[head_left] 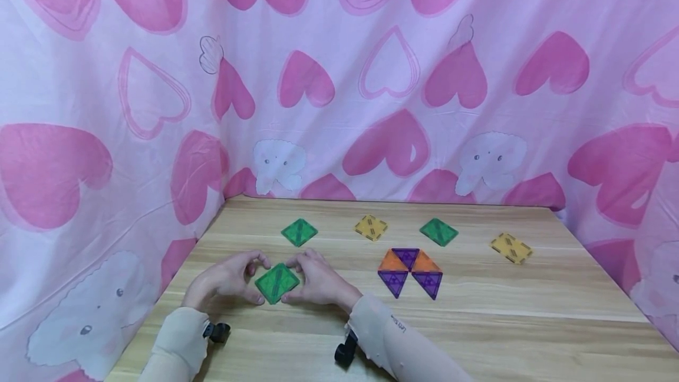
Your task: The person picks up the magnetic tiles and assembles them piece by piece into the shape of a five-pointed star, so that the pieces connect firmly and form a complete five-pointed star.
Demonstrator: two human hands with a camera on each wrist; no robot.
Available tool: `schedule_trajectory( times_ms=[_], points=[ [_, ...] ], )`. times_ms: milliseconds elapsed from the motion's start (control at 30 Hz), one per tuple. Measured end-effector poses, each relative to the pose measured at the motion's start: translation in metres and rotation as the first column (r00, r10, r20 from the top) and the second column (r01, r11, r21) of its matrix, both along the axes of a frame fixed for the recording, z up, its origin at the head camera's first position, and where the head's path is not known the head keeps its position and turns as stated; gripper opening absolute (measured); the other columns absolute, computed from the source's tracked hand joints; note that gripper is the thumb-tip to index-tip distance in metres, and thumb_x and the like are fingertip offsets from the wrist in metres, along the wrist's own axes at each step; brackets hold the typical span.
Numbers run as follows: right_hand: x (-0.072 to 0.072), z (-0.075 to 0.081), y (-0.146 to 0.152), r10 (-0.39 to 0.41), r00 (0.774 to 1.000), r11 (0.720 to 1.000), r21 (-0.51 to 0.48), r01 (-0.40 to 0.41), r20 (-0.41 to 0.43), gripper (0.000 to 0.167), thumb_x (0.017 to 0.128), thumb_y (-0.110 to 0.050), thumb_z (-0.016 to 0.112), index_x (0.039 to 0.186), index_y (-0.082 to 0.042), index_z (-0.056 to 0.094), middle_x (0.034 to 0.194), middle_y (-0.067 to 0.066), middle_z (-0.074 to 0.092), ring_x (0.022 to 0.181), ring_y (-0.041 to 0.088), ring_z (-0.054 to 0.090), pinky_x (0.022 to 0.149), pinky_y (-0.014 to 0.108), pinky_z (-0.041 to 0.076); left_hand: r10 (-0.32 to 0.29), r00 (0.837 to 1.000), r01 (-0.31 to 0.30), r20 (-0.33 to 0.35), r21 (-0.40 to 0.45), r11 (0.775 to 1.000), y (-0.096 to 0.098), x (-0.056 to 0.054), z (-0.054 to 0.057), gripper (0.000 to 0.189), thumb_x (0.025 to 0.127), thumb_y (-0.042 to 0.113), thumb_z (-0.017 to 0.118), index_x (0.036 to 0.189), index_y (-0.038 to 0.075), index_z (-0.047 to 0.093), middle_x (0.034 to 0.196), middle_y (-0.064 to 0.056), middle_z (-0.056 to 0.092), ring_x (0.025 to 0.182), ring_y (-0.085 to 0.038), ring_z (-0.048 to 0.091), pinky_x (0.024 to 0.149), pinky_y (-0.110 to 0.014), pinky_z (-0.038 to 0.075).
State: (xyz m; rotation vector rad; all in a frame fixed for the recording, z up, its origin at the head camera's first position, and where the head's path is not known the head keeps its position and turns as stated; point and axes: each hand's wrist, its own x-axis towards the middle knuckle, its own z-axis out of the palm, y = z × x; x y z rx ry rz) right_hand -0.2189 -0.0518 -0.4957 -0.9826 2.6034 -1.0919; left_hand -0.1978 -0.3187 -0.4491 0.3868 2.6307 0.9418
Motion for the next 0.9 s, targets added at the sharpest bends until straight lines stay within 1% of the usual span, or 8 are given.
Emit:
schedule_trajectory(
  times_ms=[167,267,333,400,533,600,767,900],
  points=[
    [-0.001,0.005,0.011,0.024,0.997,0.999,-0.028,-0.022,0.079,0.077,0.087,-0.040,0.098,0.151,-0.013,0.065,0.130,-0.003,0.062,0.118,0.010,0.057,0.105,0.031,0.053,-0.002,1.000,0.002,-0.001,0.003,1.000,0.002,0.000,-0.002,0.066,0.072,0.012,0.106,0.125,0.014,0.067,0.103,-0.011,0.055,0.096,-0.026,0.051,0.082,-0.041,0.044],
    [-0.004,0.011,0.025,0.009,0.990,0.999,-0.054,-0.002,0.138,0.079,0.089,-0.037,0.097,0.155,-0.013,0.060,0.136,0.000,0.065,0.122,0.013,0.060,0.110,0.035,0.054,-0.001,1.000,0.001,-0.003,0.009,1.000,0.002,0.000,-0.002,0.066,0.072,0.010,0.106,0.124,0.014,0.067,0.102,-0.011,0.054,0.095,-0.026,0.050,0.083,-0.042,0.043],
    [-0.006,0.017,0.039,-0.019,0.989,0.998,-0.062,0.029,0.150,0.081,0.090,-0.038,0.096,0.157,-0.014,0.059,0.137,0.003,0.066,0.124,0.017,0.062,0.111,0.040,0.054,0.001,1.000,-0.001,-0.005,0.013,1.000,0.002,0.001,-0.001,0.066,0.071,0.009,0.106,0.124,0.014,0.066,0.101,-0.010,0.053,0.095,-0.026,0.050,0.082,-0.042,0.042],
    [-0.010,0.024,0.056,-0.056,0.984,0.995,-0.073,0.069,0.167,0.082,0.090,-0.040,0.095,0.159,-0.016,0.058,0.138,0.005,0.066,0.125,0.021,0.063,0.112,0.046,0.054,0.014,1.000,-0.014,0.002,0.014,1.000,0.001,0.001,-0.001,0.067,0.071,0.008,0.106,0.124,0.015,0.066,0.101,-0.010,0.052,0.095,-0.027,0.049,0.082,-0.042,0.041],
    [-0.018,0.033,0.097,-0.120,0.983,0.987,-0.088,0.133,0.140,0.082,0.092,-0.041,0.094,0.161,-0.017,0.056,0.142,0.010,0.066,0.129,0.027,0.063,0.111,0.053,0.055,0.039,0.999,-0.039,0.017,0.001,0.999,-0.001,0.000,0.000,0.068,0.070,0.008,0.106,0.124,0.017,0.066,0.102,-0.010,0.051,0.097,-0.027,0.048,0.083,-0.042,0.041],
    [-0.022,0.035,0.120,-0.159,0.978,0.981,-0.087,0.171,0.132,0.081,0.093,-0.039,0.093,0.162,-0.018,0.055,0.143,0.011,0.066,0.130,0.028,0.064,0.110,0.054,0.056,0.040,0.999,-0.040,0.021,-0.002,0.999,-0.001,-0.001,0.000,0.068,0.070,0.008,0.106,0.124,0.017,0.066,0.103,-0.010,0.051,0.097,-0.027,0.048,0.084,-0.042,0.041],
    [-0.030,0.034,0.177,-0.221,0.968,0.969,-0.090,0.231,0.117,0.080,0.097,-0.034,0.090,0.164,-0.012,0.052,0.145,0.018,0.065,0.131,0.035,0.065,0.110,0.057,0.056,0.045,0.998,-0.045,0.034,-0.006,0.999,0.001,-0.001,0.000,0.068,0.071,0.008,0.106,0.124,0.016,0.066,0.103,-0.010,0.052,0.098,-0.027,0.049,0.084,-0.043,0.041],
    [-0.030,0.036,0.219,-0.265,0.957,0.958,-0.077,0.275,0.117,0.081,0.099,-0.037,0.088,0.165,-0.011,0.049,0.149,0.023,0.062,0.134,0.041,0.064,0.110,0.061,0.056,0.048,0.998,-0.048,0.035,-0.004,0.999,0.002,-0.001,0.000,0.068,0.071,0.008,0.106,0.125,0.016,0.066,0.103,-0.010,0.051,0.098,-0.028,0.049,0.084,-0.042,0.042]
  ],
)
